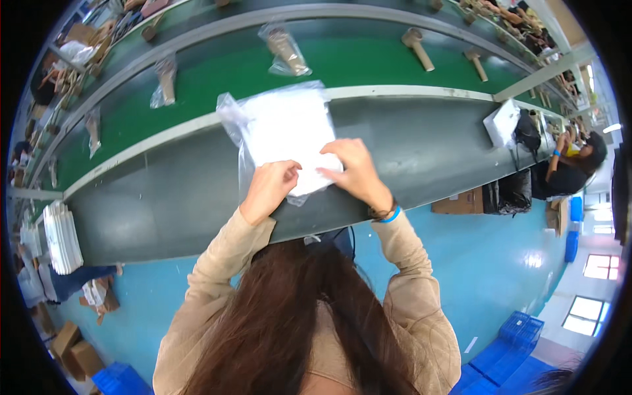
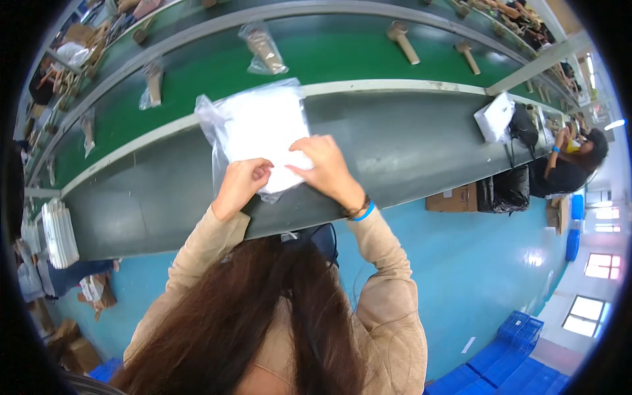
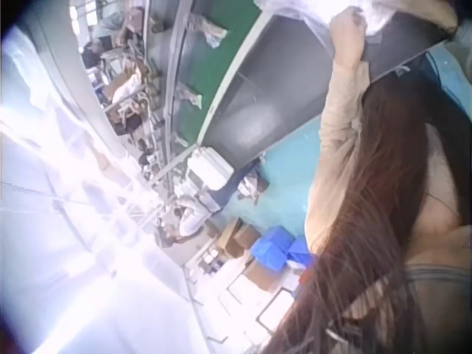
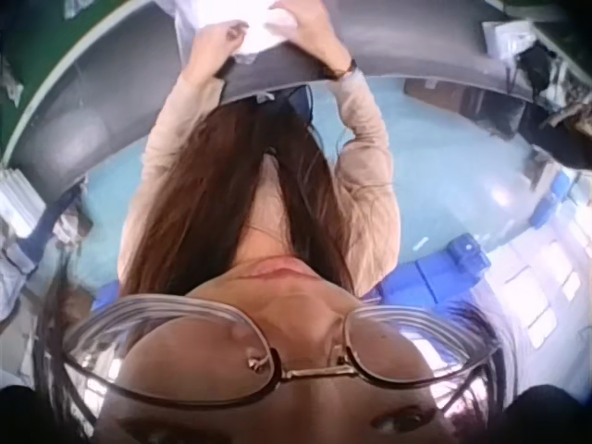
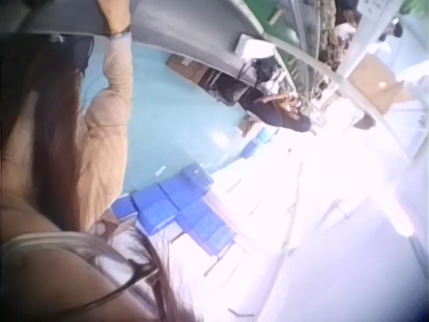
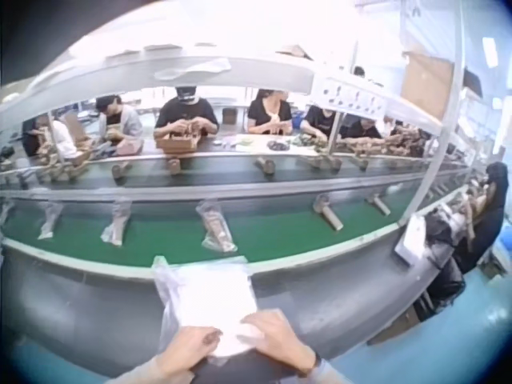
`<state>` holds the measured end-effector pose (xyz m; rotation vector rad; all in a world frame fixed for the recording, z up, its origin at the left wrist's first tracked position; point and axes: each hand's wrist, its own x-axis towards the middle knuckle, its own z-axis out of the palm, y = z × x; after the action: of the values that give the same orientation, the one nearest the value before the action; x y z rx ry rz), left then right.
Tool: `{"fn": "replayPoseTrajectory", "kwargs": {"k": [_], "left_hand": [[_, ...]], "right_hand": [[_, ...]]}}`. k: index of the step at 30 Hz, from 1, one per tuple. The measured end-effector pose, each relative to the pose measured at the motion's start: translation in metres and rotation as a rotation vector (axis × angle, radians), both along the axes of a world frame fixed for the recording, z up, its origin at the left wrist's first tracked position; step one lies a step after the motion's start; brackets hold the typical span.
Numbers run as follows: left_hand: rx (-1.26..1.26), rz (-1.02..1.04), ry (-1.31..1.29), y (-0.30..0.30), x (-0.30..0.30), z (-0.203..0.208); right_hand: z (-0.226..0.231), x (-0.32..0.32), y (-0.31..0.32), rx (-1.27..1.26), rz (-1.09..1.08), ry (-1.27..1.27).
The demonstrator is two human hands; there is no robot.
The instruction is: Packing small portable fans into plastic bags on a factory assembly line.
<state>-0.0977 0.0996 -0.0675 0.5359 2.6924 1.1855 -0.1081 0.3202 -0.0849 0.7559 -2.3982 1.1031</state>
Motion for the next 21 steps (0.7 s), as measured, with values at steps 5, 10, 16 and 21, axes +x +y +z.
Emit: {"fn": "replayPoseTrajectory", "kwargs": {"k": [5,10,16,21], "left_hand": [[-0.006,0.022,-0.034,0.005,-0.001,-0.004],[0.2,0.028,-0.328,0.01,-0.006,-0.02],[0.428,0.006,-0.623,0.02,-0.012,-0.026],[0.431,0.067,-0.662,0.008,-0.015,-0.034]], "right_hand": [[-0.013,-0.138,0.134,-0.029,-0.556,0.174],[-0.044,-0.297,0.22,0.249,-1.012,0.043],[-0.067,-0.36,0.3,0.333,-0.908,-0.296],[-0.014,-0.303,0.228,0.326,-0.827,-0.071]]}}
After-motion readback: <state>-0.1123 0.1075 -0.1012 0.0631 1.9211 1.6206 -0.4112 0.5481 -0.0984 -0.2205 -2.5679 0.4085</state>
